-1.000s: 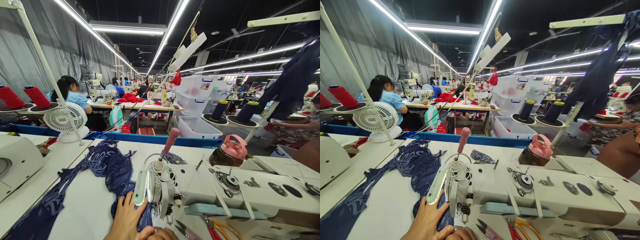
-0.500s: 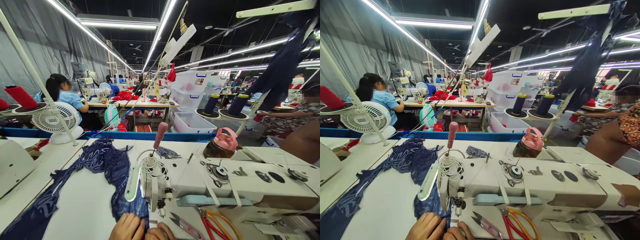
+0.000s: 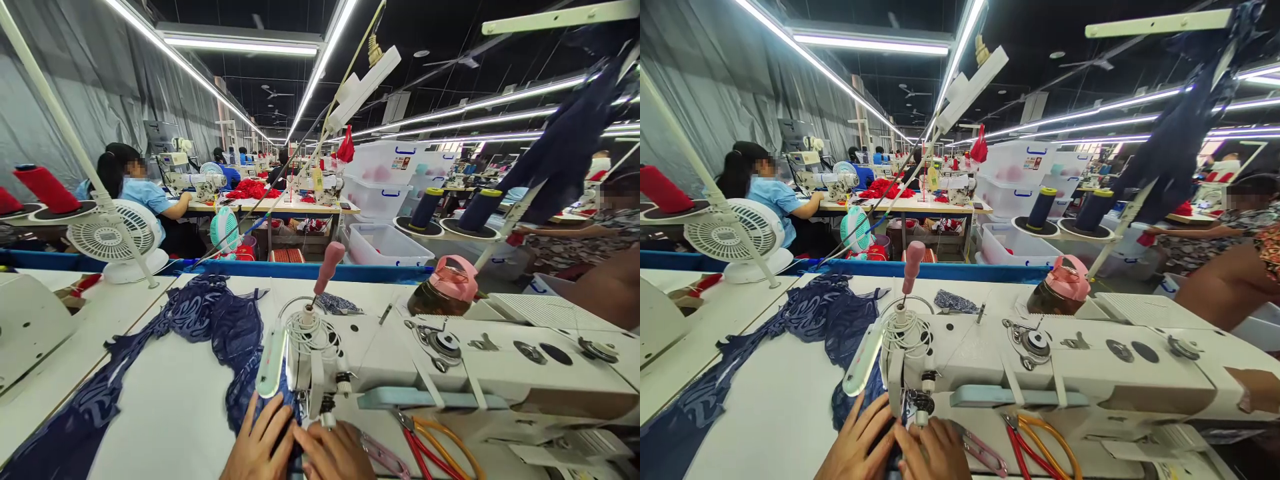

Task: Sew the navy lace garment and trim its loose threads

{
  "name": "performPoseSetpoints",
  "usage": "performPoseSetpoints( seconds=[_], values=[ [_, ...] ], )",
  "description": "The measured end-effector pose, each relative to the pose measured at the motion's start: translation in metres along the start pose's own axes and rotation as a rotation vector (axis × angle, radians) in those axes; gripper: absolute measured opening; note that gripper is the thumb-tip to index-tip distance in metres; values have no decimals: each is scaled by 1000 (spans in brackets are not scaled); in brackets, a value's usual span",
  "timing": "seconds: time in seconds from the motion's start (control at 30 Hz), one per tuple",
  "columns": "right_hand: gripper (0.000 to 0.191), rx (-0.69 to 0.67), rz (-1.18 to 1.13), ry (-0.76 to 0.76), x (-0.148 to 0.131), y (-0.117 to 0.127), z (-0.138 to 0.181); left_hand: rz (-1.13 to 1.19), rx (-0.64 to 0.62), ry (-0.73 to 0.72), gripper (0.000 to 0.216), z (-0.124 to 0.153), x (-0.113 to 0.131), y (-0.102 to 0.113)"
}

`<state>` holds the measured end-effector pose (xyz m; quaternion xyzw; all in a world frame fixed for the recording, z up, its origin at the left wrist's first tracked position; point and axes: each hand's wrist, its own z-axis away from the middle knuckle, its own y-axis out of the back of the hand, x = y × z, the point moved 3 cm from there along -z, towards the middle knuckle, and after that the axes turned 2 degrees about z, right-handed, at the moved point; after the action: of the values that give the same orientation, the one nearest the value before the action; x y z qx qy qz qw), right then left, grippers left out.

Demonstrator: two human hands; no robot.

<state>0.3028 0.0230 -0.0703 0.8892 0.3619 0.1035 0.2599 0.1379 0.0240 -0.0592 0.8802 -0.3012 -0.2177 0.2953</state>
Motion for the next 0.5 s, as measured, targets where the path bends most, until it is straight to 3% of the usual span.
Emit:
performPoseSetpoints(
  seconds=[0.1,0.2,0.33,0.43,0.5],
  values=[
    [23,-154,124,50,11,3,-1,-126,-74,-76,35,19,-7,0],
    [15,-174,95,33,16,4,3,-269,-112,-83,37,43,-19,7],
    [36,-334,207,82,10,1,-7,-374,-159,-88,40,61,-26,14],
    [60,-473,343,144,2,-4,-30,-382,-144,-107,39,60,-24,15],
    [64,-503,410,130,-2,-8,-43,-359,-121,-83,38,57,-20,14]
  ],
)
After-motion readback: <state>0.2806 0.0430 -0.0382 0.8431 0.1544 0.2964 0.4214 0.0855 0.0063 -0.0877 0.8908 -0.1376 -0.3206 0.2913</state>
